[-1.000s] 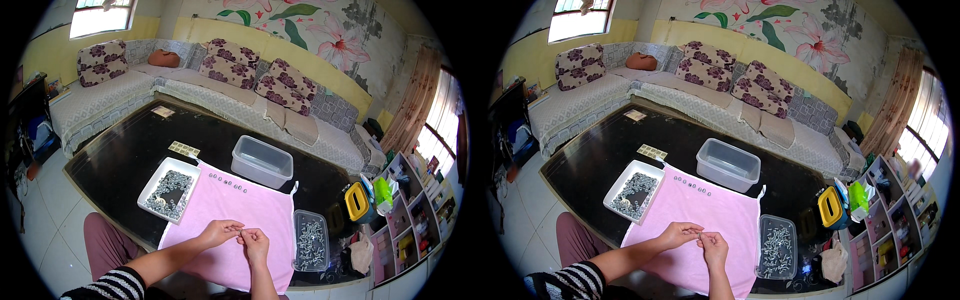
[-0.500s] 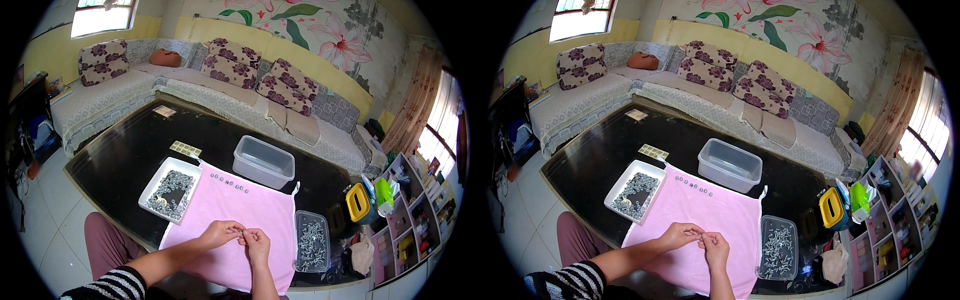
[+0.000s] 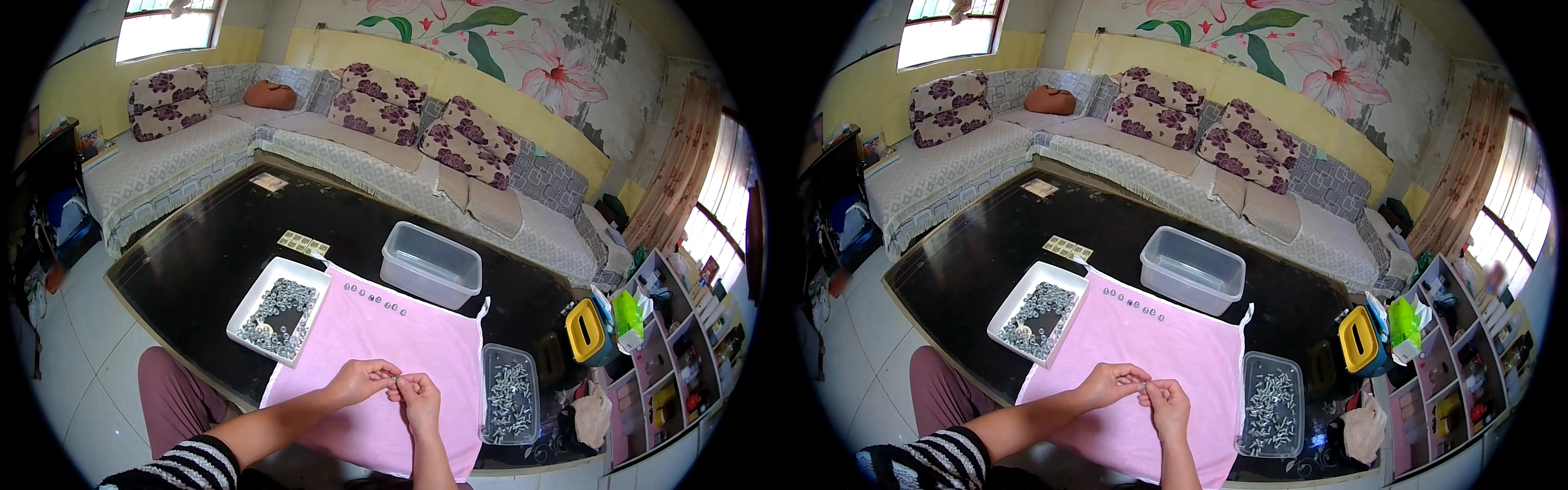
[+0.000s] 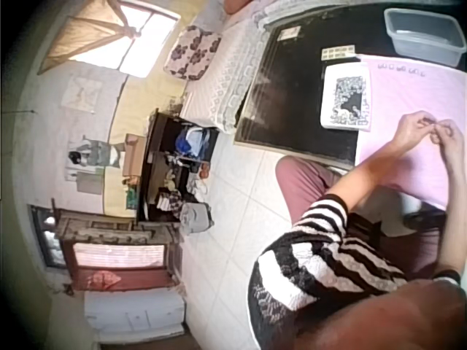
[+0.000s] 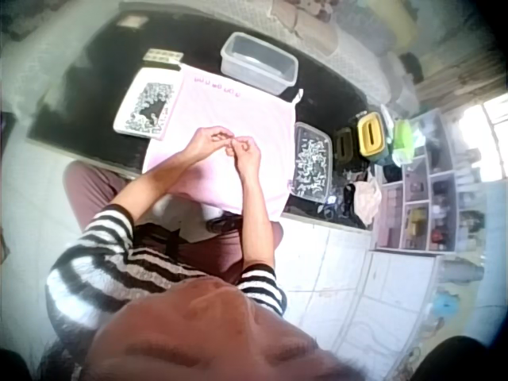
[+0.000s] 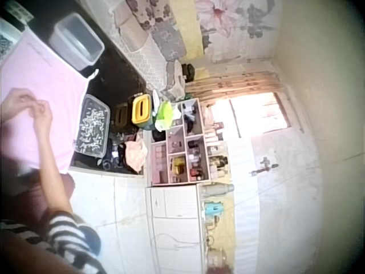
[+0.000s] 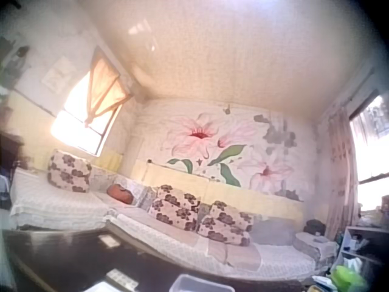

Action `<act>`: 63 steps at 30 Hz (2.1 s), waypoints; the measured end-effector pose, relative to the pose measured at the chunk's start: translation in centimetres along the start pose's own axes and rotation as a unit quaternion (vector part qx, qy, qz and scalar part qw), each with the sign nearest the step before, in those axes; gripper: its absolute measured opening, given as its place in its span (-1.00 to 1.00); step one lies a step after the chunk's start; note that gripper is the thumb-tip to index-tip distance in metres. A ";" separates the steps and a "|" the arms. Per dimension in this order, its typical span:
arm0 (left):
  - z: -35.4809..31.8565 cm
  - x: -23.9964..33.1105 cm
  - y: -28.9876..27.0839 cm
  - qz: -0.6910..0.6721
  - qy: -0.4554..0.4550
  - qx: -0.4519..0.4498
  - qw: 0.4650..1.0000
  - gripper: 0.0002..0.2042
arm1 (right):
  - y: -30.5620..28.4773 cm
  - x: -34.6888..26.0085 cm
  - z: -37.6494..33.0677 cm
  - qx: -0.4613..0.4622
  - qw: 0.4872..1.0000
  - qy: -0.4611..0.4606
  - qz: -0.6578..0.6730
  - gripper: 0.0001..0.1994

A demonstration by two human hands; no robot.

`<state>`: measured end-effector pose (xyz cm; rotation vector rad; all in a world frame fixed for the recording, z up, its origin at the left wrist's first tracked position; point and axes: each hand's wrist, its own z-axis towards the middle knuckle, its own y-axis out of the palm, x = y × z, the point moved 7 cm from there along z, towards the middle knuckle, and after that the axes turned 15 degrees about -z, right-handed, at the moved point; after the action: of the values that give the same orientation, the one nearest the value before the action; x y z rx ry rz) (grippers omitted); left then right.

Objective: The person picks up a small metal piece and a screw, then joins them by hand before placing the assembly on a pink mat.

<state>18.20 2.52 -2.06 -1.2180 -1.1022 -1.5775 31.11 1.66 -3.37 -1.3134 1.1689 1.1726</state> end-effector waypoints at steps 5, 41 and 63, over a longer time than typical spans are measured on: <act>-0.1 -0.3 0.1 -0.019 0.003 -0.007 1.000 -0.81 | 0.1 0.1 0.2 -0.029 0.999 0.027 0.024 -0.90; -0.1 0.1 0.1 -0.005 0.023 -0.017 1.000 -0.80 | 0.1 -0.8 -0.3 0.043 0.999 -0.020 -0.016 -0.90; 0.1 -0.2 -0.4 -0.043 0.022 0.018 0.999 -0.83 | 0.3 -0.4 -0.5 0.022 1.000 -0.007 0.002 -0.90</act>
<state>17.87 2.71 -2.34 -1.1205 -1.1639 -1.6332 30.78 1.13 -2.94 -1.2680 1.1827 1.1502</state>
